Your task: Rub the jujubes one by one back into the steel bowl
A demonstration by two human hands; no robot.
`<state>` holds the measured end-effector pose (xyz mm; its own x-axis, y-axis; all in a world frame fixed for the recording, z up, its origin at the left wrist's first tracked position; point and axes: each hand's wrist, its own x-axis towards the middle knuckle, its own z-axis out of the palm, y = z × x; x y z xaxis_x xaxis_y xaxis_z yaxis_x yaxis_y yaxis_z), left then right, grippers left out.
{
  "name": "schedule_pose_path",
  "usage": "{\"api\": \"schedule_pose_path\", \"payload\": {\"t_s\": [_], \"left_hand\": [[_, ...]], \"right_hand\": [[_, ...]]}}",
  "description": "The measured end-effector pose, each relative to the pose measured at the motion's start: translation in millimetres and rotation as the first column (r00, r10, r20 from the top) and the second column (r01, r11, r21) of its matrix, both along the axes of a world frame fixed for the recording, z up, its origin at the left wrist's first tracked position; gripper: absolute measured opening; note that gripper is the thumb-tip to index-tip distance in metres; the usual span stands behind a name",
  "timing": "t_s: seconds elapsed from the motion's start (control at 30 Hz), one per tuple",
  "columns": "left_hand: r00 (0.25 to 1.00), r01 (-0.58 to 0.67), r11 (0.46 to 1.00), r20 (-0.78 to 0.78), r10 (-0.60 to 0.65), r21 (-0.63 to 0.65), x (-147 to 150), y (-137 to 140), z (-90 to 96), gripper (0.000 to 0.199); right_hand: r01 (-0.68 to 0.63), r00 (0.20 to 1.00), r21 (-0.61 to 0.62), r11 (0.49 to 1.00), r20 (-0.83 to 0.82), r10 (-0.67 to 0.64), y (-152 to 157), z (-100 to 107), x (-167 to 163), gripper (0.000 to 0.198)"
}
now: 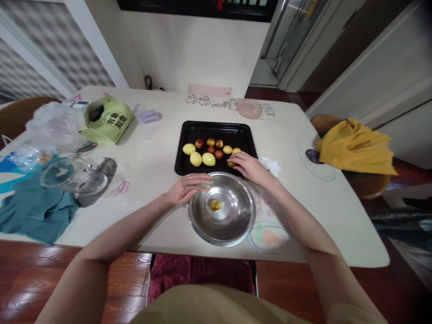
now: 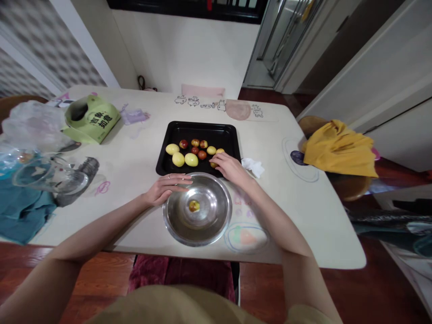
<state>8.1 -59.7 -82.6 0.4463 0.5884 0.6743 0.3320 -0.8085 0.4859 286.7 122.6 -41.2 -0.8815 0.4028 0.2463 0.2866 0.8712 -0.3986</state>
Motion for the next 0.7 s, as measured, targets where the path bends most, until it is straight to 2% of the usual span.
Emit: {"api": "schedule_pose_path", "payload": {"t_s": [0.17, 0.27, 0.37, 0.43, 0.53, 0.6, 0.7], "left_hand": [[0.999, -0.01, 1.0, -0.051, 0.009, -0.022, -0.2, -2.2, 8.5, 0.051], [0.999, -0.014, 1.0, -0.047, 0.013, -0.021, 0.5, -1.8, 8.0, 0.051], [1.0, -0.01, 1.0, -0.013, 0.011, 0.011, 1.8, -0.3, 3.7, 0.051], [1.0, -0.009, 1.0, -0.003, 0.009, 0.01, 2.5, 0.0, 2.3, 0.05], [1.0, -0.008, 1.0, -0.015, 0.008, -0.018, 2.3, -1.3, 4.4, 0.049], [0.999, -0.01, 0.999, -0.032, 0.009, -0.034, 1.6, -2.4, 6.9, 0.049], [0.999, -0.01, 0.999, -0.04, 0.008, -0.051, 0.6, -3.2, 9.1, 0.05]], "right_hand": [[-0.008, 0.998, -0.041, 0.999, 0.056, 0.011, -3.2, 3.5, -0.5, 0.038], [0.002, 1.0, 0.027, 1.0, 0.017, -0.002, -10.5, 15.1, -0.1, 0.038], [-0.012, 1.0, 0.111, 0.994, -0.024, 0.015, -26.7, 35.7, 1.4, 0.037], [-0.071, 0.997, 0.147, 0.987, -0.019, 0.075, -41.6, 50.8, 2.3, 0.035], [-0.237, 0.971, 0.11, 0.965, 0.055, 0.232, -64.0, 67.6, 1.6, 0.033], [-0.333, 0.938, 0.058, 0.941, 0.118, 0.325, -75.6, 71.7, -0.9, 0.033], [-0.407, 0.895, 0.0, 0.913, 0.202, 0.398, -86.3, 67.8, -6.8, 0.034]]}}
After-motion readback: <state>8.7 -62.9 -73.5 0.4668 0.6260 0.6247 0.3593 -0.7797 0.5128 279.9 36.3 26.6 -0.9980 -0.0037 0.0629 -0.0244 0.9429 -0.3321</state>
